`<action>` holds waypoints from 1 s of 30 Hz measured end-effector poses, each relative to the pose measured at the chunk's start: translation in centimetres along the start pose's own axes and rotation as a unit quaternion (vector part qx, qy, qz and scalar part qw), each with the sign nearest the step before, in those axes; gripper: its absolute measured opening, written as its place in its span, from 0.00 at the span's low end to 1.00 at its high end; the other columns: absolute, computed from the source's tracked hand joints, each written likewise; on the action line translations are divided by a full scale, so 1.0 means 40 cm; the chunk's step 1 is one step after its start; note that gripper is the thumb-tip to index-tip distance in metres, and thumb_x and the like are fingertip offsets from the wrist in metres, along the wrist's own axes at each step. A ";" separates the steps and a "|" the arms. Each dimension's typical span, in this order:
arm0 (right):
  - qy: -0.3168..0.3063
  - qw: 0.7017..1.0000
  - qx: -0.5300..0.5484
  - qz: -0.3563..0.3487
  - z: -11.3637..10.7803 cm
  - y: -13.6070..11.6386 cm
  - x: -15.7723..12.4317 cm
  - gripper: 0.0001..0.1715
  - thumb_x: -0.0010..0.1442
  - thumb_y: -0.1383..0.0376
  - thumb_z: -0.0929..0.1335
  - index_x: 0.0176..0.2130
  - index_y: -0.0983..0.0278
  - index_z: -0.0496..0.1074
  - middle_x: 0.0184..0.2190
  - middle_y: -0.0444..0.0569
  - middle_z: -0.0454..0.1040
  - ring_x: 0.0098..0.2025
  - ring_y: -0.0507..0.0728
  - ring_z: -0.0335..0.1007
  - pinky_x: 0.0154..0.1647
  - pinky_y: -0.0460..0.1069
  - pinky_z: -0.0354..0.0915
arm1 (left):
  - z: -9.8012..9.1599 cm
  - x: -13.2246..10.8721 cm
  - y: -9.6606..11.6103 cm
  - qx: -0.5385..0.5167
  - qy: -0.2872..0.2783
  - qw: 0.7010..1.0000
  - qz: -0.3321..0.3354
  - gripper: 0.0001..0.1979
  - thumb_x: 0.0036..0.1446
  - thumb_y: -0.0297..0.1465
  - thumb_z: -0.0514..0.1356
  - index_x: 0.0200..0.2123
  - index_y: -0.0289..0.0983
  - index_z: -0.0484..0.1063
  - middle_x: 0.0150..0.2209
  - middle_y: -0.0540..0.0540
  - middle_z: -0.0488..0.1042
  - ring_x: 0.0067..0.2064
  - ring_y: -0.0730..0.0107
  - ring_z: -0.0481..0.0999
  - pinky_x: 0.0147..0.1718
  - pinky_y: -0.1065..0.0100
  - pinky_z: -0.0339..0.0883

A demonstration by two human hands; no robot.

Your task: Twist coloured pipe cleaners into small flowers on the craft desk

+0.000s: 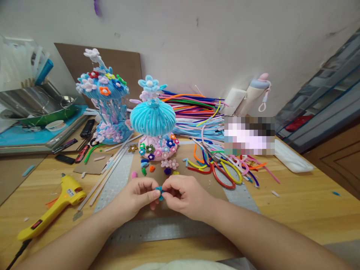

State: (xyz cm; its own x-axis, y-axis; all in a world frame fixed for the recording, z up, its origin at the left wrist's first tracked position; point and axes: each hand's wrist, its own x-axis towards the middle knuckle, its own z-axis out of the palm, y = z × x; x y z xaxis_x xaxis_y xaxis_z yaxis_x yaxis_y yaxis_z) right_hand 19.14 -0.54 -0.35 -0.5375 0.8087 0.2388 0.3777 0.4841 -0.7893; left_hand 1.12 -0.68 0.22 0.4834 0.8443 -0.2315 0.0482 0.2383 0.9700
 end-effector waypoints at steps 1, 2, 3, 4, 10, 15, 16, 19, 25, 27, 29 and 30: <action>0.012 1.000 -0.007 -0.005 0.003 0.001 -0.001 0.02 0.51 0.71 0.65 0.28 0.65 0.68 0.22 0.42 0.65 0.23 0.47 0.59 0.23 0.41 0.55 | 0.001 0.000 0.000 -0.005 -0.001 1.000 -0.004 0.17 0.44 0.42 0.62 0.21 0.32 0.67 0.18 0.51 0.67 0.20 0.78 0.65 0.23 0.74 0.58; 0.023 1.000 -0.011 -0.007 0.007 0.002 -0.002 0.03 0.50 0.72 0.65 0.27 0.65 0.67 0.21 0.42 0.65 0.22 0.47 0.59 0.23 0.41 0.55 | 0.001 0.000 0.000 -0.010 -0.003 1.000 -0.008 0.17 0.44 0.42 0.62 0.21 0.32 0.67 0.18 0.51 0.67 0.20 0.78 0.65 0.22 0.74 0.58; 0.033 0.999 -0.010 -0.004 0.011 0.002 -0.004 0.03 0.49 0.72 0.65 0.26 0.66 0.67 0.21 0.42 0.65 0.22 0.47 0.59 0.22 0.41 0.55 | 0.002 0.000 0.000 -0.015 -0.006 1.000 -0.010 0.18 0.43 0.42 0.63 0.21 0.32 0.67 0.18 0.51 0.67 0.20 0.78 0.65 0.22 0.74 0.59; 0.040 0.999 -0.006 0.002 0.015 0.002 -0.005 0.03 0.49 0.72 0.65 0.26 0.66 0.67 0.20 0.42 0.65 0.21 0.46 0.58 0.21 0.41 0.55 | 0.003 0.000 0.000 -0.022 -0.008 1.000 -0.013 0.18 0.43 0.42 0.63 0.21 0.31 0.67 0.19 0.51 0.67 0.20 0.78 0.65 0.22 0.74 0.59; 0.043 0.998 0.018 0.031 0.028 0.003 -0.009 0.02 0.48 0.71 0.64 0.25 0.66 0.66 0.19 0.43 0.66 0.20 0.47 0.58 0.20 0.41 0.55 | 0.002 0.000 0.003 -0.059 -0.018 0.997 -0.038 0.18 0.40 0.42 0.65 0.21 0.31 0.68 0.19 0.50 0.69 0.19 0.79 0.66 0.21 0.74 0.59; 0.031 0.998 0.027 0.037 0.017 -0.001 -0.009 0.02 0.49 0.71 0.65 0.25 0.66 0.66 0.20 0.42 0.65 0.20 0.46 0.57 0.20 0.41 0.54 | 0.002 -0.001 0.004 -0.064 -0.016 0.997 -0.045 0.19 0.40 0.42 0.65 0.21 0.31 0.68 0.19 0.51 0.69 0.19 0.79 0.66 0.21 0.75 0.59; 0.018 0.998 0.038 0.037 0.010 -0.003 -0.008 0.03 0.51 0.70 0.64 0.26 0.66 0.66 0.20 0.42 0.64 0.20 0.47 0.58 0.20 0.41 0.55 | 0.001 -0.002 0.004 -0.063 -0.020 0.997 -0.046 0.18 0.40 0.42 0.65 0.21 0.32 0.67 0.19 0.51 0.69 0.19 0.79 0.66 0.21 0.75 0.59; -0.038 0.993 0.100 0.040 -0.011 -0.009 -0.004 0.05 0.56 0.67 0.63 0.30 0.66 0.65 0.22 0.42 0.64 0.21 0.47 0.59 0.21 0.41 0.56 | -0.001 -0.006 0.004 -0.059 -0.055 0.995 -0.059 0.17 0.43 0.41 0.64 0.22 0.32 0.67 0.19 0.51 0.69 0.19 0.79 0.66 0.21 0.75 0.59; -0.057 0.996 0.063 0.001 -0.024 -0.010 -0.004 0.07 0.61 0.66 0.61 0.32 0.65 0.65 0.24 0.43 0.65 0.23 0.47 0.61 0.25 0.42 0.58 | -0.003 -0.005 0.000 -0.071 -0.059 0.994 -0.054 0.16 0.45 0.41 0.63 0.23 0.32 0.67 0.21 0.51 0.69 0.20 0.79 0.66 0.22 0.75 0.60; -0.010 1.000 0.007 -0.020 -0.023 -0.009 -0.006 0.07 0.61 0.67 0.60 0.32 0.65 0.65 0.26 0.44 0.65 0.27 0.48 0.62 0.28 0.43 0.59 | -0.002 -0.003 0.002 -0.089 -0.044 0.994 -0.036 0.16 0.47 0.41 0.62 0.25 0.32 0.68 0.22 0.50 0.70 0.21 0.78 0.67 0.24 0.74 0.61; 0.000 0.998 -0.034 -0.048 -0.024 -0.009 -0.006 0.06 0.61 0.68 0.60 0.33 0.65 0.65 0.28 0.46 0.66 0.30 0.50 0.62 0.31 0.44 0.59 | -0.001 -0.003 0.004 -0.097 -0.038 0.994 -0.029 0.15 0.46 0.40 0.62 0.26 0.32 0.68 0.23 0.50 0.69 0.22 0.78 0.67 0.25 0.74 0.61; -0.012 0.997 -0.047 -0.061 -0.025 -0.009 -0.005 0.05 0.61 0.69 0.60 0.34 0.65 0.65 0.28 0.46 0.66 0.30 0.50 0.61 0.32 0.44 0.59 | -0.001 -0.002 0.004 -0.096 -0.039 0.994 -0.031 0.15 0.45 0.39 0.63 0.26 0.32 0.68 0.22 0.51 0.69 0.22 0.79 0.67 0.25 0.74 0.61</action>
State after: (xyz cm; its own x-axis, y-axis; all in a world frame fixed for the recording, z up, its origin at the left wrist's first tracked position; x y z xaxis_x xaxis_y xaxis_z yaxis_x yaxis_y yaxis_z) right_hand 19.87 -0.56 0.46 -0.6020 0.7337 0.3150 0.3761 0.6085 -0.6988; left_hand 1.04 -0.70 0.41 0.5520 0.7865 -0.2771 -0.0836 0.3828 0.9200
